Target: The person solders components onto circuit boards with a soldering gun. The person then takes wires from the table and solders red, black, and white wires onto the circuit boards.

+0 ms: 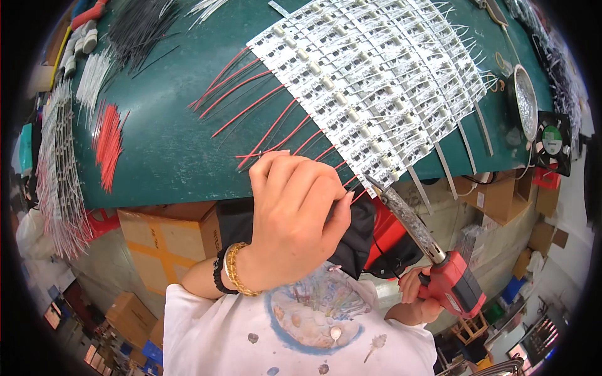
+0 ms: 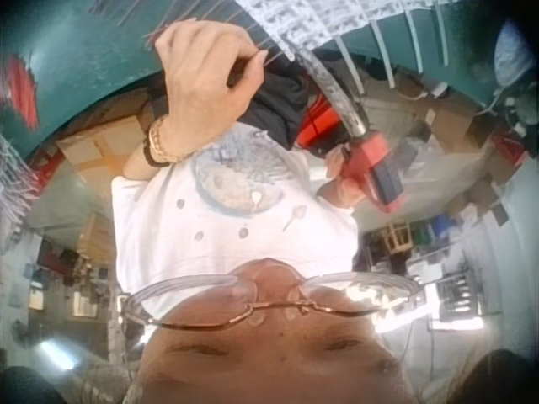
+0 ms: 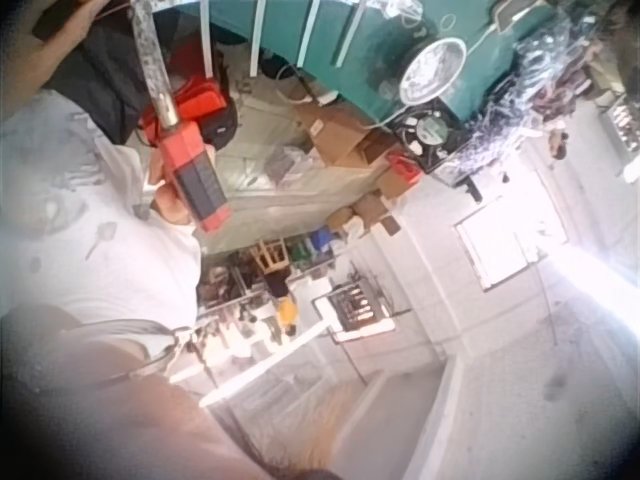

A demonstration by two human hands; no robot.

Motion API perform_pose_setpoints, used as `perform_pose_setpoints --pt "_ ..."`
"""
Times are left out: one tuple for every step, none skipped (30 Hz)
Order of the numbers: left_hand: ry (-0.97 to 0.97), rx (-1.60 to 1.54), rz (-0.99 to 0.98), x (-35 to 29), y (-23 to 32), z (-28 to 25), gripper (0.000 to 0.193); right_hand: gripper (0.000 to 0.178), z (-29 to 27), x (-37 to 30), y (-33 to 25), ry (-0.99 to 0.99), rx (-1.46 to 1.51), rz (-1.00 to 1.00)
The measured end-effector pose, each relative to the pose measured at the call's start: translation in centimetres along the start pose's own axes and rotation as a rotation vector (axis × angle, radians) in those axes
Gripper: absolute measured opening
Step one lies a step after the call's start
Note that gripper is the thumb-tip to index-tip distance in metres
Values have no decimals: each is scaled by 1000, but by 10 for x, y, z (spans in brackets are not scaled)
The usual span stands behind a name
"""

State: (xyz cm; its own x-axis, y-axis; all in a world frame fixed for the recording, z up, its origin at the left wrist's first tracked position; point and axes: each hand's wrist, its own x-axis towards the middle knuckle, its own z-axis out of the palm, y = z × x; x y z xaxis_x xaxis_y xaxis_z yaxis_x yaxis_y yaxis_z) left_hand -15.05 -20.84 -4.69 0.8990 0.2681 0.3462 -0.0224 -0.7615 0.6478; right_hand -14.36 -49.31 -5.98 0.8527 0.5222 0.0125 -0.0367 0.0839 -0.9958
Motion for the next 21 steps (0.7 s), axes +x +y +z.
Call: perform_pose_setpoints --pt "-3 11 6 0 0 0 18 75 3 1 -1 2 1 2" --pt "-6 9 8 1 -1 0 18 59 9 4 -3 75 90 9" --pt "-3 1 15 2 -1 1 19 47 13 5 -4 146 180 16" --pt "-1 -7 22 2 -1 1 19 47 8 2 -1 149 180 17" --pt "1 -4 19 2 -2 1 19 48 0 0 5 89 102 -23" --pt "7 5 13 1 -2 0 19 49 -5 -2 8 29 25 -63" --pt "13 15 7 0 -2 0 19 49 -7 -4 9 24 26 -61" --pt "10 14 11 1 -2 1 19 50 -8 -7 10 36 -4 -55" --pt "13 17 22 1 -1 2 19 51 -8 -8 10 47 -33 -49" --pt "15 19 32 1 -1 4 19 51 -6 -7 8 52 -32 -50" --pt "17 21 29 2 0 3 19 51 -1 0 2 55 66 3" --pt "16 17 9 3 1 1 18 51 2 4 -1 59 163 57" --pt "15 12 -11 3 2 0 17 51 1 3 0 55 164 58" --pt "15 13 -11 3 2 0 17 62 -2 1 2 23 76 15" --pt "17 17 -7 3 2 1 17 78 -4 0 3 -8 -11 -28" --pt "18 20 -4 2 2 1 17 78 -2 0 3 -8 -10 -28" --pt "18 20 -3 2 2 1 17 65 3 1 2 62 84 -1" --pt "20 24 -4 2 2 1 17 56 6 2 2 132 178 26" --pt "21 28 -6 2 2 1 17 56 6 1 3 132 179 26" --pt "20 27 -4 2 2 1 17 56 6 -1 3 148 161 39" --pt "20 25 -2 2 2 1 17 57 6 -2 4 164 143 53"
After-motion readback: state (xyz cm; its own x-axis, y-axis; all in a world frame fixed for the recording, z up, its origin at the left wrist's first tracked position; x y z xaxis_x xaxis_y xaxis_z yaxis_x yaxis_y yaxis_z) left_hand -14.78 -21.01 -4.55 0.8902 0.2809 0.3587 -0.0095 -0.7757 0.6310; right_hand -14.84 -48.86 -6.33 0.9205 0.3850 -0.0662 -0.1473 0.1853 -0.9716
